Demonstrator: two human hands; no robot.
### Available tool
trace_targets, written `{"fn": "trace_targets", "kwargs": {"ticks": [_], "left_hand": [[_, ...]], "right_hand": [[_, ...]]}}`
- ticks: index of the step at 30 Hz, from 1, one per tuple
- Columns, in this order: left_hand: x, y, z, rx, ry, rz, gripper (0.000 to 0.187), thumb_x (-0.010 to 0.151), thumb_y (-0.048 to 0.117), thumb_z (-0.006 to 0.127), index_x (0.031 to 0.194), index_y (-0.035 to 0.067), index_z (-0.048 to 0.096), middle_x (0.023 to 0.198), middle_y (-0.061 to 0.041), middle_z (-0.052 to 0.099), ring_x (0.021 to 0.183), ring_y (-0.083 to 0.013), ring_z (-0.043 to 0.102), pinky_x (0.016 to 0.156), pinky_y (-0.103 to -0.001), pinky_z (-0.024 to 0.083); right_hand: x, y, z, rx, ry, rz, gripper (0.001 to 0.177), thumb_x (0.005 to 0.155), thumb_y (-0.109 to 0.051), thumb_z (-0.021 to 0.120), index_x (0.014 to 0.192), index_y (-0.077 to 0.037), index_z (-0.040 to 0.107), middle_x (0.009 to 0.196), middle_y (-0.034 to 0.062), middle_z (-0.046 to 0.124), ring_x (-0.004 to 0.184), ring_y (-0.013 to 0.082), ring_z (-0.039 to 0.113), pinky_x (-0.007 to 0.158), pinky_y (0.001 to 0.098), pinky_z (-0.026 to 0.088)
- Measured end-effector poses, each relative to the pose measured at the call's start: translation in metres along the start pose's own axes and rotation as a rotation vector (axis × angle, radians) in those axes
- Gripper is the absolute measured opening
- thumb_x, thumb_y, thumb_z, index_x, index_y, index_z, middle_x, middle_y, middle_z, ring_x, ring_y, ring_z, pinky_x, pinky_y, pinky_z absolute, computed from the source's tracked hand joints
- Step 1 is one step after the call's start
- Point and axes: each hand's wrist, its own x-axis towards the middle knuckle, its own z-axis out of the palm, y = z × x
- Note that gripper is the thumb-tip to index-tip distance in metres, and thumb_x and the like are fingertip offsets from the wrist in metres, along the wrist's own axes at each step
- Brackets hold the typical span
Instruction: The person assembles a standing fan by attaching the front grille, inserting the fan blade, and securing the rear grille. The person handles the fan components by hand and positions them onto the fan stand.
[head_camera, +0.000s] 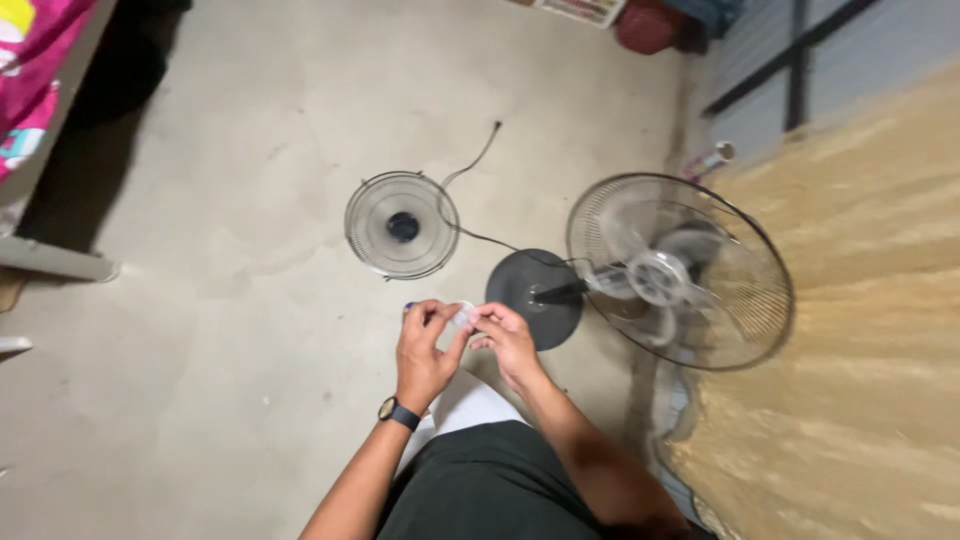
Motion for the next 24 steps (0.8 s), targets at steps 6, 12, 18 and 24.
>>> {"fn": "trace_targets", "kwargs": {"ticks": [6, 12, 18, 24], "left_hand": [[-0.022, 0.034, 0.014, -0.208, -0.031, -0.150, 0.033, 0.082, 0.008, 0.077, 0.114, 0.007, 0.073, 0.107, -0.009, 0.068, 0.089, -0.0236, 0.068, 0.069, -0.034, 0.053], [-0.038, 0.041, 0.051, -0.336, 0.001, -0.102, 0.033, 0.083, 0.006, 0.079, 0.116, 0.003, 0.072, 0.105, -0.010, 0.071, 0.089, -0.0205, 0.069, 0.081, -0.030, 0.056], [-0.046, 0.029, 0.113, -0.722, -0.182, -0.367, 0.036, 0.085, 0.003, 0.079, 0.119, -0.001, 0.072, 0.102, -0.009, 0.069, 0.088, -0.0132, 0.068, 0.083, -0.028, 0.056], [-0.040, 0.027, 0.163, -1.164, -0.412, -0.645, 0.038, 0.092, 0.006, 0.072, 0.129, -0.003, 0.067, 0.111, -0.010, 0.073, 0.097, -0.0142, 0.069, 0.089, -0.029, 0.055]], "right_hand": [[-0.022, -0.009, -0.023, -0.240, 0.042, -0.154, 0.012, 0.096, -0.012, 0.067, 0.105, -0.004, 0.071, 0.095, 0.0043, 0.073, 0.085, 0.0096, 0.067, 0.069, 0.0255, 0.054], [-0.051, -0.037, -0.057, -0.342, 0.020, -0.336, 0.014, 0.097, -0.009, 0.070, 0.109, -0.001, 0.072, 0.095, 0.0010, 0.072, 0.085, 0.0043, 0.065, 0.073, 0.0201, 0.051], [-0.087, -0.092, -0.110, -0.469, 0.291, -0.375, 0.017, 0.097, -0.008, 0.074, 0.112, 0.000, 0.076, 0.091, 0.0019, 0.066, 0.074, 0.0057, 0.051, 0.064, 0.0212, 0.040], [-0.115, -0.171, -0.185, -0.389, 0.390, -0.599, 0.015, 0.100, -0.006, 0.067, 0.113, 0.001, 0.070, 0.102, 0.0089, 0.075, 0.090, 0.0125, 0.069, 0.080, 0.0254, 0.055]]}}
